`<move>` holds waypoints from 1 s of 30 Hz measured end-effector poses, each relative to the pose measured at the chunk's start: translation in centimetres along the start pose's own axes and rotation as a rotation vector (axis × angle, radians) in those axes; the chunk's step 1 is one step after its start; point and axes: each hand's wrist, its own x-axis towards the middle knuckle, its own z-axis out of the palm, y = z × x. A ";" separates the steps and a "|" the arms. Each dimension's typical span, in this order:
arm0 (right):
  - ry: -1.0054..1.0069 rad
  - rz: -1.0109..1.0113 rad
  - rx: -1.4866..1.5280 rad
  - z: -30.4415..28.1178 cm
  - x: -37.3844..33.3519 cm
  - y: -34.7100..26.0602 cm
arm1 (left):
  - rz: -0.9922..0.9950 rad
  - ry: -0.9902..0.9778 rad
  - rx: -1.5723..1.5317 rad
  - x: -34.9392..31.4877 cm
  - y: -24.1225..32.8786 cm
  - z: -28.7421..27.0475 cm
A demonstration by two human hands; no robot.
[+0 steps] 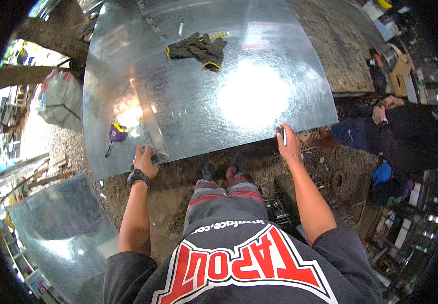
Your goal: The person measures a large metal sheet using a tape measure and marks it with a white marker. They then use a square tool to draw straight lines on the sheet. The person briefly handles a camera battery and charger before resuming marking.
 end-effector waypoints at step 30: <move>0.279 0.583 0.308 9.5 -18.9 4.0 | 1.643 -0.461 -1.487 -21.7 20.3 -31.7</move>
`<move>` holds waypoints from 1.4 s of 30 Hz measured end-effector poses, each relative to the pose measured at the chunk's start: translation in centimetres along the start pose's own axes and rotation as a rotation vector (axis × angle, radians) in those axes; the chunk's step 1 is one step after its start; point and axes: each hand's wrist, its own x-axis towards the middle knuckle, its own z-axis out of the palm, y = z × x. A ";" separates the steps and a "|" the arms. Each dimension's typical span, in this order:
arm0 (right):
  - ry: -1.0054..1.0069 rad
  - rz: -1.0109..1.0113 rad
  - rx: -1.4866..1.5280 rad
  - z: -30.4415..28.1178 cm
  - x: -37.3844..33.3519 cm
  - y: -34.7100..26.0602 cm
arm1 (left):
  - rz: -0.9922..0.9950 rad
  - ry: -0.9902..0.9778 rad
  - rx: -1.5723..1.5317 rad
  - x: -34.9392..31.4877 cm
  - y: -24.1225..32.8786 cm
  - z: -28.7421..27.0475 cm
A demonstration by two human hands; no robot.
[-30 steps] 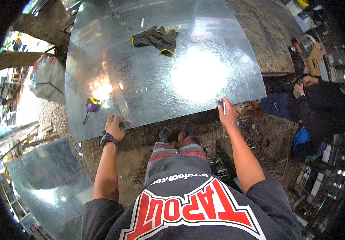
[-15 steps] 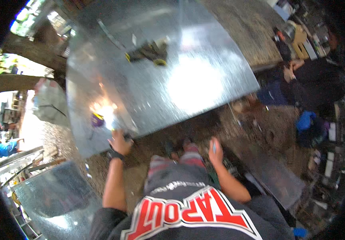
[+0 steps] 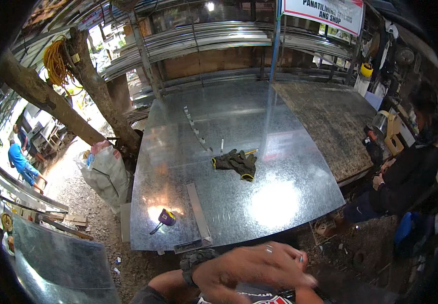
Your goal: The person measures a large metal sheet using a tape measure and marks it with a white marker. They then use a square tool to draw straight lines on the sheet. The person briefly handles a camera battery and charger before resuming marking.
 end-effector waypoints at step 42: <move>-0.563 -0.305 -0.480 -5.9 30.6 -19.6 | -1.669 0.375 1.339 -22.3 -32.6 -27.5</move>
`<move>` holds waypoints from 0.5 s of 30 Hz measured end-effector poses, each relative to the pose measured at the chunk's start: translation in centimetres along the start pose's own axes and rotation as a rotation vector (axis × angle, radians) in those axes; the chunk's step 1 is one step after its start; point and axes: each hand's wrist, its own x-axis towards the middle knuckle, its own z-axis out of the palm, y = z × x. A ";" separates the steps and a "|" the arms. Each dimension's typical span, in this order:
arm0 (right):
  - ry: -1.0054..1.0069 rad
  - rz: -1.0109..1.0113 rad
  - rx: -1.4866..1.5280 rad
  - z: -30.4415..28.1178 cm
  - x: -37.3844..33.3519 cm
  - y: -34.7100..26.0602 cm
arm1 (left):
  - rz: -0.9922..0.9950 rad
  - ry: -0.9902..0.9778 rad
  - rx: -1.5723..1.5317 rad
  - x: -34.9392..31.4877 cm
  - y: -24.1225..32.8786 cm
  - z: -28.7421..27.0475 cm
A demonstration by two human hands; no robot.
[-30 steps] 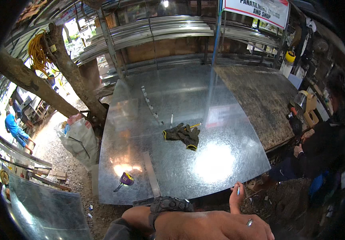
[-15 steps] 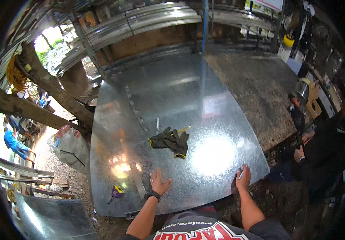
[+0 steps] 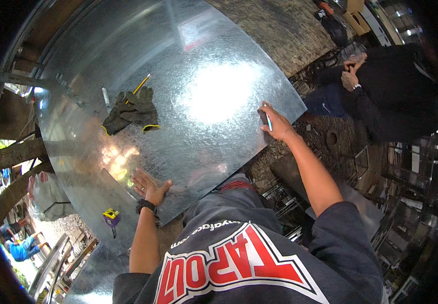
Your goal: The person measures a large metal sheet using a tape measure and marks it with a white marker. They then use a square tool to draw straight lines on the sheet. The person briefly handles a camera battery and charger before resuming marking.
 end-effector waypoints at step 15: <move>-0.028 0.170 -0.112 -2.4 -1.9 3.0 | 0.148 -0.011 0.027 -0.6 -1.2 -2.8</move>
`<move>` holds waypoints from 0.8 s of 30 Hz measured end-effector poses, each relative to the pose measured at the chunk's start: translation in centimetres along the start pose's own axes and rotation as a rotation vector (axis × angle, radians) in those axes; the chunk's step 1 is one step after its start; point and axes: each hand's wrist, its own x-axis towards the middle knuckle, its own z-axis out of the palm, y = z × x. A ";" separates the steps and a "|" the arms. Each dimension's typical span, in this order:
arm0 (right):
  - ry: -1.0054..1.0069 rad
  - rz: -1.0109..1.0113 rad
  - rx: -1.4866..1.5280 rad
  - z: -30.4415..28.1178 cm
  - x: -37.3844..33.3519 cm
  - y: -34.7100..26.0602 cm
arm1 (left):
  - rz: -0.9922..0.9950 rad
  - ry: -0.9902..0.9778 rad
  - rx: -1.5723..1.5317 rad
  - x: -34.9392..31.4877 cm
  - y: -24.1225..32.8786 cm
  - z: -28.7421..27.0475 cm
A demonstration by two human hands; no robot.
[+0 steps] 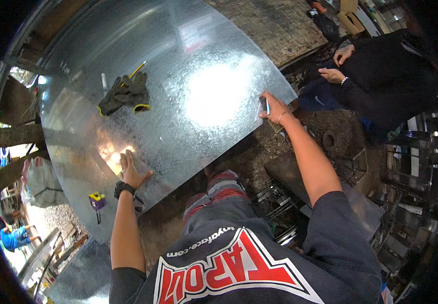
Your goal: The person measures a large metal sheet using a tape measure and marks it with a white marker. They then use a square tool to draw straight lines on the sheet. The person briefly handles a camera battery and charger before resuming marking.
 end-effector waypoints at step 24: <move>0.153 -0.044 0.011 1.6 -0.1 1.4 | 0.019 -0.014 -0.043 1.7 0.1 0.1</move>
